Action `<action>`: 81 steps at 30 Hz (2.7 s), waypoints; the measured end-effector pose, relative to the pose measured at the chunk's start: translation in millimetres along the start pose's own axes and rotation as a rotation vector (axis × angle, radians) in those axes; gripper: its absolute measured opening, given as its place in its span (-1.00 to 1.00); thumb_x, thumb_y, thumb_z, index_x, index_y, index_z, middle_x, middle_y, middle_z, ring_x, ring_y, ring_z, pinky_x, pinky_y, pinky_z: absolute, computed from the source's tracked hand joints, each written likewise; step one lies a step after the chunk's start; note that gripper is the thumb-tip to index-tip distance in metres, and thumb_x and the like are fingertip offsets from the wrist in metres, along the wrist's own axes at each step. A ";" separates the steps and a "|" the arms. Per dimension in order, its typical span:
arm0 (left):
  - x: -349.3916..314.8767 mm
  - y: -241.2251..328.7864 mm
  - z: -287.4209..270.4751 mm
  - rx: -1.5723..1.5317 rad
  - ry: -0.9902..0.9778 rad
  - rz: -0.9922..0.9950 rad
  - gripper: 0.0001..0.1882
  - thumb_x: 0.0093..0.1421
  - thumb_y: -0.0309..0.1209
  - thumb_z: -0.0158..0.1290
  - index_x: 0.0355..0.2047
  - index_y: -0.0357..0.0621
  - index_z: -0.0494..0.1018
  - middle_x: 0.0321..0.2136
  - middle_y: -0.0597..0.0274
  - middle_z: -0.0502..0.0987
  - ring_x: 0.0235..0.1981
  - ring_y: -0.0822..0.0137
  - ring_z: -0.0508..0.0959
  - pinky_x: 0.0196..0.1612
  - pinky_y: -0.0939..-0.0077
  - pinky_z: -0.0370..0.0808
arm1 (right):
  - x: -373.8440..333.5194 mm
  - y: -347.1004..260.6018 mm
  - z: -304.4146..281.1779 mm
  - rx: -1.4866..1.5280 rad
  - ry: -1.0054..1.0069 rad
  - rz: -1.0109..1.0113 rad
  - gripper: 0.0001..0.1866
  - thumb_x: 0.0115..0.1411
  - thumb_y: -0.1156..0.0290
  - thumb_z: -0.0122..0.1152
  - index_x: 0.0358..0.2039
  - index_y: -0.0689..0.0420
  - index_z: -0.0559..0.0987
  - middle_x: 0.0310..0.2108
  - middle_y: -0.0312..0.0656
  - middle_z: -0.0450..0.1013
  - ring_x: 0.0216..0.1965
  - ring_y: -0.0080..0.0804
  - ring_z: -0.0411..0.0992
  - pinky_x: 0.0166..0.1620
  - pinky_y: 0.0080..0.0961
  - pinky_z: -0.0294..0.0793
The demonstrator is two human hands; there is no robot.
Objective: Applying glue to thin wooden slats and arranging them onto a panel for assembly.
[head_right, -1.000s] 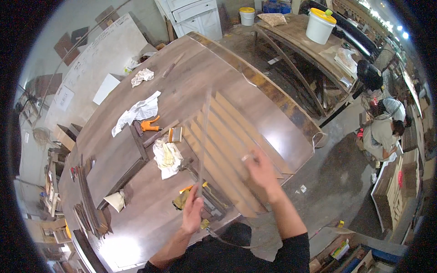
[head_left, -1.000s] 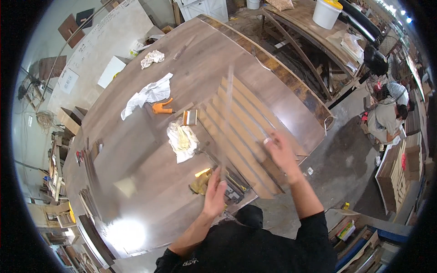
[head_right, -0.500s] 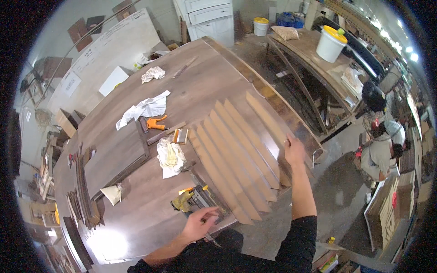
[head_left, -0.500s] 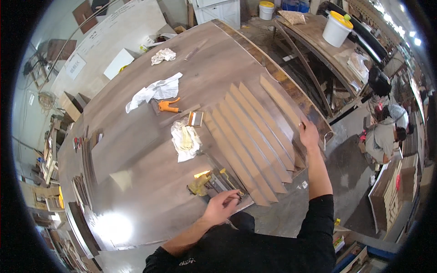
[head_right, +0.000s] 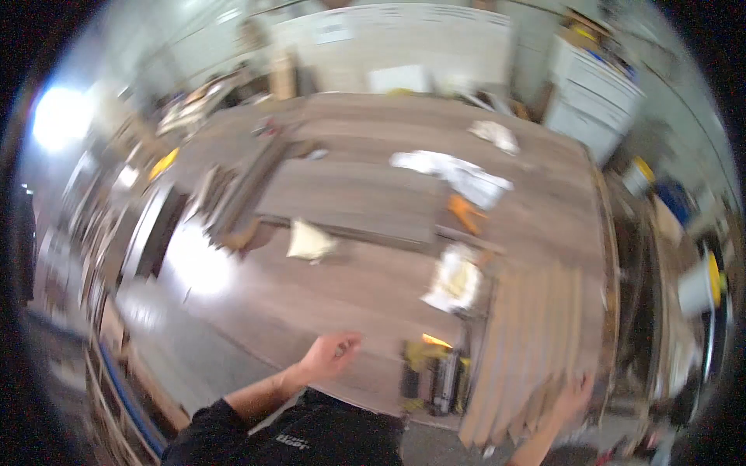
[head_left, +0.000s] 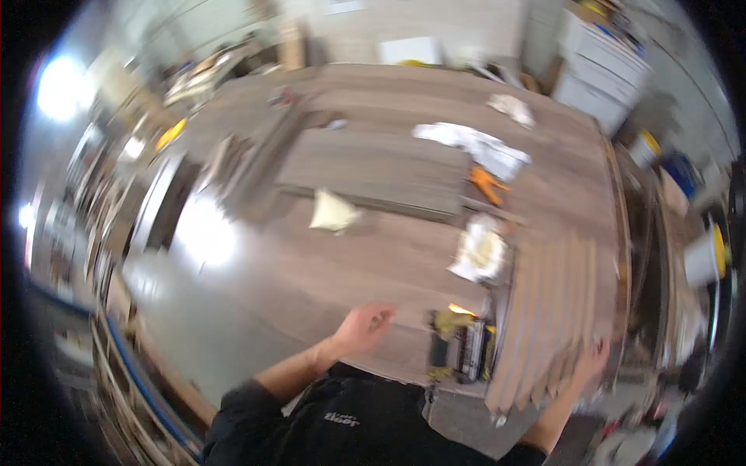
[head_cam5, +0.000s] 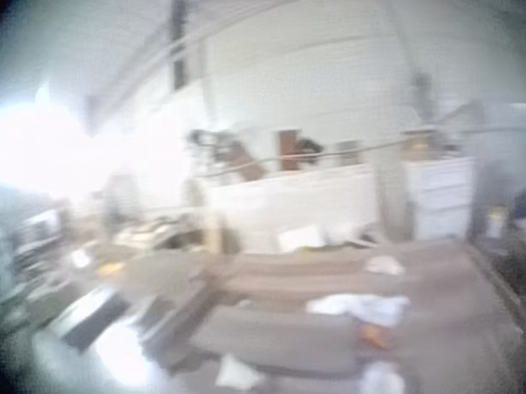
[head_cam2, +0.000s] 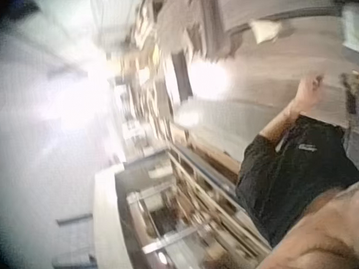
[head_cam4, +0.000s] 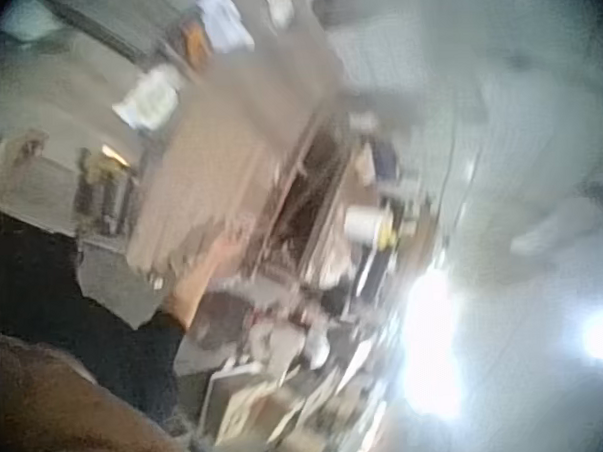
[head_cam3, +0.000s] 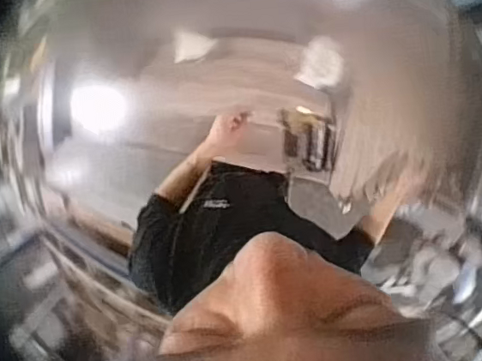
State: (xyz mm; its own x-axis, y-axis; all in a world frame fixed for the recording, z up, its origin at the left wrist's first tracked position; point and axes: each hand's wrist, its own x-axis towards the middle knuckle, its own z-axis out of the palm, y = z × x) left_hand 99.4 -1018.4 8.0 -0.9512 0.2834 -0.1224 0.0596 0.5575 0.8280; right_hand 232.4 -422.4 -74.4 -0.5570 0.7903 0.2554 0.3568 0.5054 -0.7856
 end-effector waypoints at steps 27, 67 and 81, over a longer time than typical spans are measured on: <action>152.2 -302.4 -455.1 0.537 0.460 -0.379 -0.50 0.14 -0.05 0.14 -0.22 -0.31 0.48 -0.20 -0.21 0.58 -0.08 -0.14 0.55 -0.02 0.10 0.48 | -359.5 -344.8 210.2 0.044 -0.404 -0.149 -0.69 0.19 0.62 0.09 -0.04 0.25 0.57 -0.24 -0.15 0.52 -0.24 -0.41 0.46 -0.21 -0.55 0.42; 24.1 141.2 172.9 -0.200 -0.615 0.455 -0.45 0.24 -0.41 0.13 0.23 -0.22 0.31 0.17 -0.09 0.34 0.21 -0.03 0.33 0.25 0.23 0.28 | 49.9 -54.3 -61.2 0.032 -0.399 0.324 -0.33 -0.08 0.31 0.40 0.06 0.33 0.47 -0.22 -0.02 0.56 -0.16 -0.22 0.53 -0.05 -0.35 0.47; 32.6 137.7 177.1 -0.119 -0.550 0.238 -0.64 0.24 -0.47 0.11 0.05 -0.26 0.46 -0.09 0.01 0.54 -0.16 0.22 0.59 -0.11 0.40 0.54 | 147.9 26.7 -39.8 -0.483 -0.502 0.231 -0.13 -0.12 0.06 0.46 0.18 0.24 0.40 0.04 0.22 0.46 0.09 0.10 0.43 0.15 -0.20 0.41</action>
State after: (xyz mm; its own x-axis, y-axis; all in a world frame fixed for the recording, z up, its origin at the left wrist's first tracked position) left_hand 130.3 -794.2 21.1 -0.6182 0.7686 -0.1646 0.1871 0.3473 0.9189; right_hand 189.4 -278.2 -35.2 -0.6627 0.6996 -0.2672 0.7331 0.5332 -0.4223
